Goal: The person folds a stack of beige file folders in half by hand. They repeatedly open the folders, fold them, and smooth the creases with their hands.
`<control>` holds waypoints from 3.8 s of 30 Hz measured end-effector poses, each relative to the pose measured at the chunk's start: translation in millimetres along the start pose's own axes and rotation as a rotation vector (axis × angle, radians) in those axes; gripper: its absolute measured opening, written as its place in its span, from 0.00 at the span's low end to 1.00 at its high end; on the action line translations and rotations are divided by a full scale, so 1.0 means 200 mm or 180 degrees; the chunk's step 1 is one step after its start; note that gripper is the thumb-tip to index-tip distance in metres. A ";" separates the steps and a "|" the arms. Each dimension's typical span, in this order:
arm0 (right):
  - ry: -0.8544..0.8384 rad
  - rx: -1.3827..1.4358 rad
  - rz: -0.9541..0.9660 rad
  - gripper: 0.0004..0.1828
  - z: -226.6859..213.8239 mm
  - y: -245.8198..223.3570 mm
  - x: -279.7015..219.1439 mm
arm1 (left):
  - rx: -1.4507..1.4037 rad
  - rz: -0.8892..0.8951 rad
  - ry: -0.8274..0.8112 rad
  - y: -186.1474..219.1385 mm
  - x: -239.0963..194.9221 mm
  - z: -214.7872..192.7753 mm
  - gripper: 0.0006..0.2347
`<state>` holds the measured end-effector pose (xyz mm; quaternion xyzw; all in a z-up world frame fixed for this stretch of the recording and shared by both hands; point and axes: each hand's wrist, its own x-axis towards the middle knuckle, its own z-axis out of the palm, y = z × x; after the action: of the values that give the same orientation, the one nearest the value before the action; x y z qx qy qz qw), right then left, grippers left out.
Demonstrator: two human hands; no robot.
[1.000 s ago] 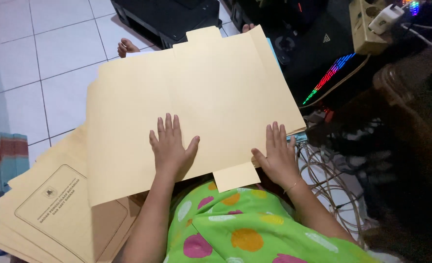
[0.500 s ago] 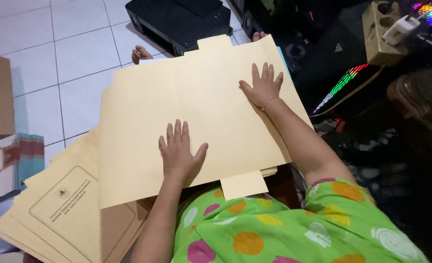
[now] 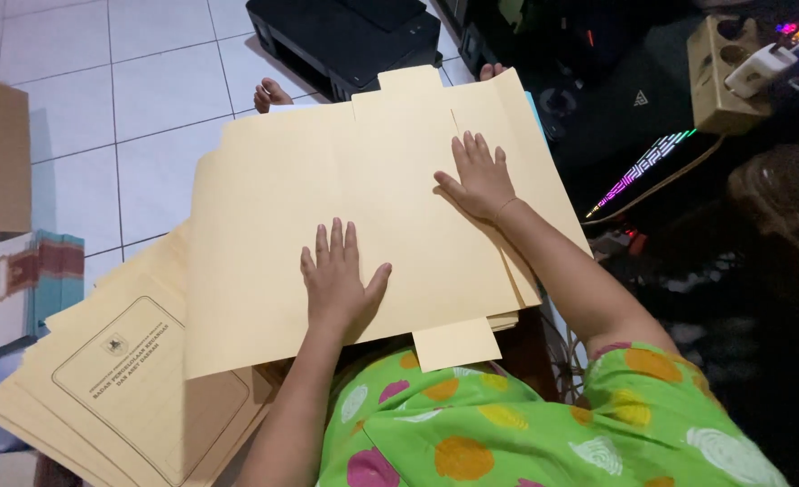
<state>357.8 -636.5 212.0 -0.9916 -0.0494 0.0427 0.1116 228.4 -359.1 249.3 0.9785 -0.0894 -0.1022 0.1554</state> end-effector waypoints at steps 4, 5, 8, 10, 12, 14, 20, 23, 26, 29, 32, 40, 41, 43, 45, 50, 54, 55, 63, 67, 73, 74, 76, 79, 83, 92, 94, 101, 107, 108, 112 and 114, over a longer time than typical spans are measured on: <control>0.0202 0.0316 0.0206 0.53 0.01 0.02 0.26 | 0.0074 -0.0022 -0.0061 0.01 -0.01 -0.02 0.36; 0.0236 0.0264 0.0296 0.54 0.01 0.04 0.34 | 0.0021 -0.0014 -0.0054 0.01 -0.01 -0.02 0.36; 0.0280 0.0218 0.0435 0.55 0.00 0.09 0.47 | -0.0015 -0.0018 -0.0054 0.02 0.00 -0.03 0.36; 0.0262 0.0216 0.0502 0.56 0.00 0.08 0.47 | -0.0013 -0.0025 -0.0094 0.01 -0.01 -0.04 0.37; 0.0276 0.0120 0.0524 0.54 0.01 0.07 0.42 | -0.0030 -0.0037 -0.0067 0.01 -0.01 -0.04 0.37; 0.0263 0.0174 0.0434 0.54 0.05 0.07 0.22 | -0.0068 -0.0015 -0.0070 0.02 -0.02 -0.06 0.37; 0.0075 0.0220 0.0372 0.51 0.13 0.01 -0.67 | -0.0047 -0.0004 0.0017 0.01 -0.02 -0.03 0.36; 0.0133 0.0239 0.0406 0.48 0.21 0.00 -0.95 | -0.0067 -0.0013 0.0090 0.01 -0.03 -0.02 0.36; 0.0019 0.0225 0.0434 0.49 0.17 -0.03 -0.94 | -0.0034 -0.0015 0.0094 0.00 -0.03 -0.02 0.36; -0.0149 0.0210 0.0409 0.51 0.09 -0.02 -0.65 | 0.0056 0.0002 0.0061 0.00 -0.02 -0.01 0.37; -0.0020 0.0201 0.0328 0.52 0.07 0.04 -0.23 | 0.0069 -0.0007 0.0008 0.00 -0.01 -0.02 0.37; 0.0035 0.0142 0.0228 0.52 0.09 0.18 0.40 | -0.0097 -0.0262 0.0043 0.05 0.12 -0.03 0.35; -0.0023 0.0138 0.0239 0.49 0.09 0.18 0.37 | -0.0134 -0.0339 0.0121 0.05 0.14 -0.03 0.35; -0.0111 0.0127 0.0275 0.46 0.10 0.20 0.23 | -0.0183 -0.0411 0.0163 0.05 0.18 -0.01 0.35; -0.0136 0.0286 0.0096 0.41 0.09 0.21 0.03 | -0.0169 -0.0495 0.0315 0.04 0.21 0.01 0.35; -0.0280 0.0324 -0.0227 0.39 0.05 0.23 -0.59 | -0.0066 -0.0498 0.0287 0.03 0.22 0.01 0.36; -0.0369 0.0409 -0.0546 0.61 -0.01 0.15 -0.97 | -0.0062 -0.0471 0.0310 0.04 0.21 0.01 0.36; -0.0374 0.0417 -0.0536 0.61 0.01 0.14 -0.98 | -0.0057 -0.0467 0.0299 0.03 0.21 0.02 0.36; 0.0185 0.0661 -0.0143 0.60 0.09 0.05 -0.88 | -0.0193 -0.0384 0.0374 0.01 0.22 0.04 0.37; 0.0414 0.0834 -0.0016 0.50 0.07 -0.03 -0.75 | -0.0182 -0.0378 0.0417 0.01 0.22 0.05 0.36; 0.0315 0.0272 0.0294 0.49 0.09 -0.10 -0.56 | -0.0155 -0.0363 0.0417 0.01 0.22 0.02 0.37; 0.0067 0.0437 0.0247 0.50 0.06 -0.10 -0.59 | -0.0214 -0.0365 0.0382 0.01 0.21 0.02 0.37; -0.0196 0.0600 0.0202 0.53 0.00 -0.09 -0.67 | -0.0277 -0.0372 0.0336 0.02 0.19 0.01 0.37; -0.0510 0.0437 0.0028 0.72 -0.03 -0.06 -0.80 | -0.0158 -0.0370 0.0311 0.02 0.20 0.00 0.37; -0.0427 0.0551 -0.0231 0.74 0.04 0.02 -0.89 | -0.0224 -0.0411 0.0307 0.03 0.19 0.00 0.37; 0.0502 0.1064 0.0232 0.51 0.04 -0.05 -0.78 | -0.0258 -0.0400 0.0329 0.03 0.19 -0.01 0.36; 0.0587 0.0773 0.0360 0.49 0.04 -0.07 -0.69 | -0.0271 -0.0388 0.0322 0.02 0.19 0.00 0.36; 0.0180 -0.0057 0.0830 0.49 0.13 -0.30 -0.53 | -0.0271 -0.0403 0.0346 0.02 0.20 0.00 0.36; -0.0266 0.0193 -0.0396 0.43 0.27 -0.54 -0.55 | -0.0326 -0.0390 0.0381 0.03 0.18 0.00 0.36; -0.0428 0.0068 -0.0618 0.42 0.30 -0.55 -0.56 | -0.0381 -0.0359 0.0392 0.03 0.17 -0.01 0.36; -0.0348 0.0217 -0.0328 0.39 0.17 -0.37 -0.56 | -0.0250 -0.0333 0.0352 0.01 0.18 0.01 0.37; 0.0002 0.0296 0.0214 0.38 0.15 -0.20 -0.55 | -0.0234 -0.0301 0.0333 0.01 0.18 0.01 0.37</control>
<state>243.0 -602.2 200.2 -0.9865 -0.0140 0.0484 0.1560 261.7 -369.1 242.0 0.9792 -0.0310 -0.0614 0.1907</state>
